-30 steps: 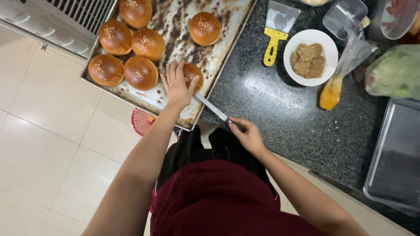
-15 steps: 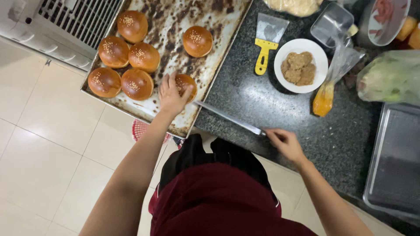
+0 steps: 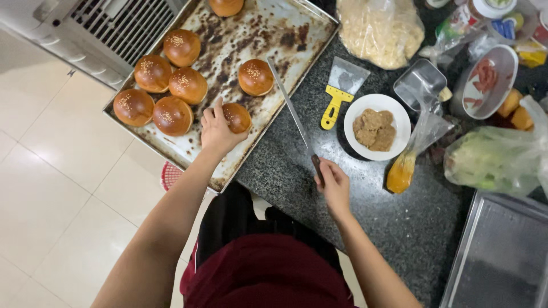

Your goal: The person slices multiple sesame-topped burger buns in half horizontally using a long serrated knife on a baking tray. Then the person removes lettuce leaves from a plastic bag and trims the base of the leaves with the same knife on the countertop.

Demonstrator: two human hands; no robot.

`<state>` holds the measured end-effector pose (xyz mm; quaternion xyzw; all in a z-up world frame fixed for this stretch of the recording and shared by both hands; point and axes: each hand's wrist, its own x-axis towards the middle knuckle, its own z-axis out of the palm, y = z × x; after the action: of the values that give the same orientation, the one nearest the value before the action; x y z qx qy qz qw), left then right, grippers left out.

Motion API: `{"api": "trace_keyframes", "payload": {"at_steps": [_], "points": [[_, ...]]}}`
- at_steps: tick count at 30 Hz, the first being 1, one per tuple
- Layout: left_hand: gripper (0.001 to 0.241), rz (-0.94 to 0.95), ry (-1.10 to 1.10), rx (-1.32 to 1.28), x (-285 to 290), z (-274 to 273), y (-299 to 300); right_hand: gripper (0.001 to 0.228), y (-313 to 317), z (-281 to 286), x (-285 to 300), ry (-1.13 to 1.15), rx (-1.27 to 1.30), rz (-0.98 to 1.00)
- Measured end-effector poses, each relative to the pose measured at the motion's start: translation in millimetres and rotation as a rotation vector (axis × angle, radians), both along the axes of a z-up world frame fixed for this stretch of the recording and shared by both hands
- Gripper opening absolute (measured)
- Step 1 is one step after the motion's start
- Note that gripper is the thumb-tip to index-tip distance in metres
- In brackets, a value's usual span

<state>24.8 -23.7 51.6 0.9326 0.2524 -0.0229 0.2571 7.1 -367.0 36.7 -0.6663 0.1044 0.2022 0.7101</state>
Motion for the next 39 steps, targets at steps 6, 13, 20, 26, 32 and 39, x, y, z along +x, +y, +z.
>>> {"api": "trace_keyframes", "payload": {"at_steps": [6,13,20,26,32,39], "points": [[0.13,0.024,0.054,0.006,27,8,10,0.034,33,28,29,-0.06,0.02,-0.021],[0.135,-0.205,0.133,0.006,78,23,42,0.035,75,23,34,0.05,-0.004,-0.128],[0.112,-0.167,-0.067,-0.102,201,22,120,0.033,153,13,45,0.204,0.086,-0.251],[0.109,0.04,-0.096,-0.293,303,-1,184,0.035,211,28,63,0.121,0.066,-0.273],[0.109,0.291,-0.142,-0.528,369,-49,214,0.038,230,41,48,0.173,0.038,-0.364],[0.102,0.321,-0.014,-0.669,375,-49,192,0.037,228,31,8,0.261,-0.064,-0.497]]}}
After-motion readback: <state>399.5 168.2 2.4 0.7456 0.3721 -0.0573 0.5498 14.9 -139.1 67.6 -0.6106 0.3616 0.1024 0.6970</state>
